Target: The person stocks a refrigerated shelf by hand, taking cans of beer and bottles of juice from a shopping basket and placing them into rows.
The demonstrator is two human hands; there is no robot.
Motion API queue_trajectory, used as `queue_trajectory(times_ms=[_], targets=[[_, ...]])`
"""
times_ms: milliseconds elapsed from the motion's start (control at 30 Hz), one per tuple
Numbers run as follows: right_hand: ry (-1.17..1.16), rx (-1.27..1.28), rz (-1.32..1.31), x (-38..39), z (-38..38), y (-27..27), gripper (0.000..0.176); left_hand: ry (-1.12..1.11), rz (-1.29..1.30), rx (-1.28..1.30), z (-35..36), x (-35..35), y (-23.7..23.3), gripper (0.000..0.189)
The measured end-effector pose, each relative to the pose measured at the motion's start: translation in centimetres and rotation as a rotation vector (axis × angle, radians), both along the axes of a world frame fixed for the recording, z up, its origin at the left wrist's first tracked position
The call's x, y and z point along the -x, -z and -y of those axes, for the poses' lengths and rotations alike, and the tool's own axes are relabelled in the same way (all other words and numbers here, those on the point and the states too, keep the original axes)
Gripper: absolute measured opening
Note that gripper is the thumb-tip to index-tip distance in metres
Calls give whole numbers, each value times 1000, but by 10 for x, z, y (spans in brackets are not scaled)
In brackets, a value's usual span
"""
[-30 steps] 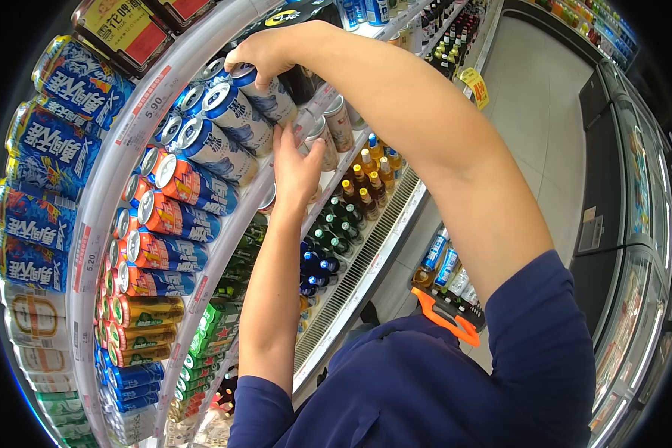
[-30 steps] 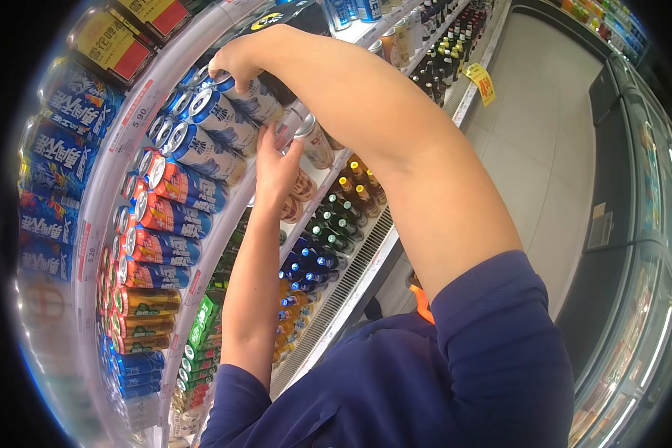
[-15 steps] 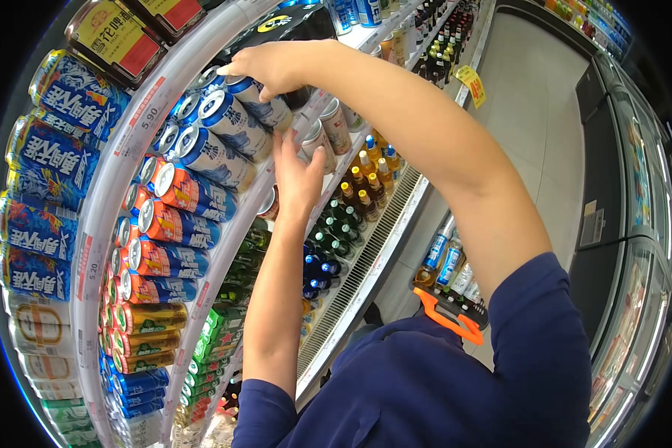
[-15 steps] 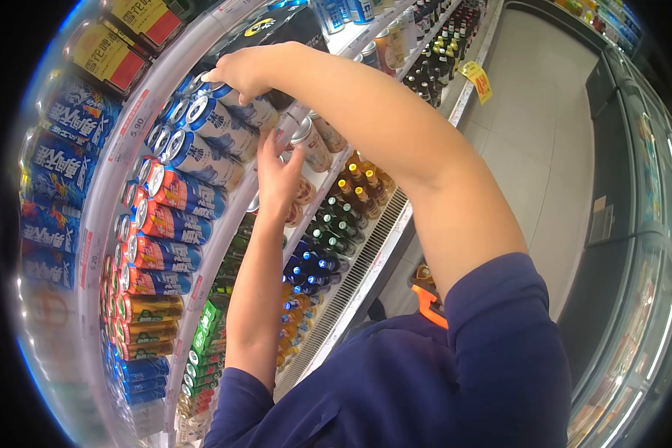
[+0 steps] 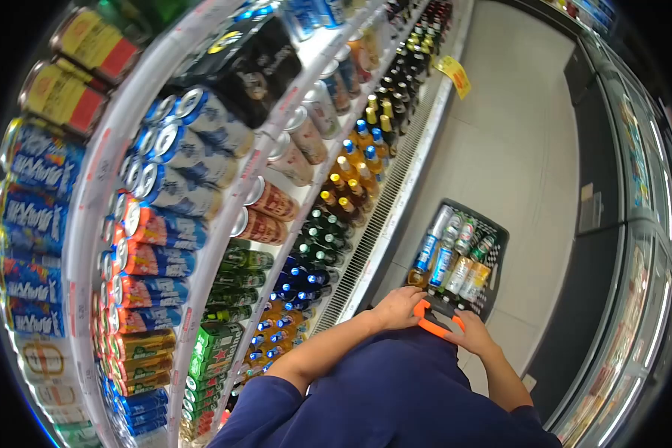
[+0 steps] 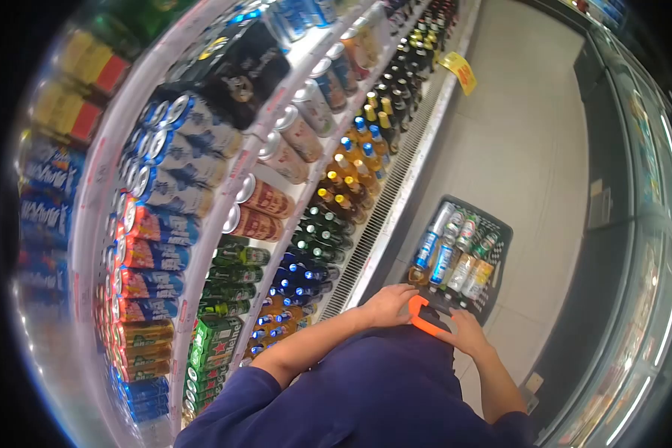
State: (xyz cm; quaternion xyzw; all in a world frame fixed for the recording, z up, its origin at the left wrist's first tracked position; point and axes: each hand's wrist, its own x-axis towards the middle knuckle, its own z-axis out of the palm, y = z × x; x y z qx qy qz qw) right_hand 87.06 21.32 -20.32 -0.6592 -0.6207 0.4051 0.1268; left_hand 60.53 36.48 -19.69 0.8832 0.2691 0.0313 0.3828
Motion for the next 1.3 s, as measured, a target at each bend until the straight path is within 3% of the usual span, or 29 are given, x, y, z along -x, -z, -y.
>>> queue_trajectory(times_ms=[67,167,233,300,400,633,1300], targets=[[32,74,7,-3,57,12,60,163,-118,10,13,-20,20,67],[189,104,58,9,66,30,28,291,-168,92,27,-45,34,62],[218,189,167,15,56,35,19,407,-250,89,38,-58,42,52],[200,232,233,19,54,34,18,486,-349,55,53,-64,47,43],[172,228,306,14,53,38,17,408,-407,-50,57,-74,65,31],[53,83,347,-10,47,63,22,407,-256,-92,38,-89,74,17],[36,-19,350,-79,-31,65,30,367,-227,-84,-33,-148,82,24]])
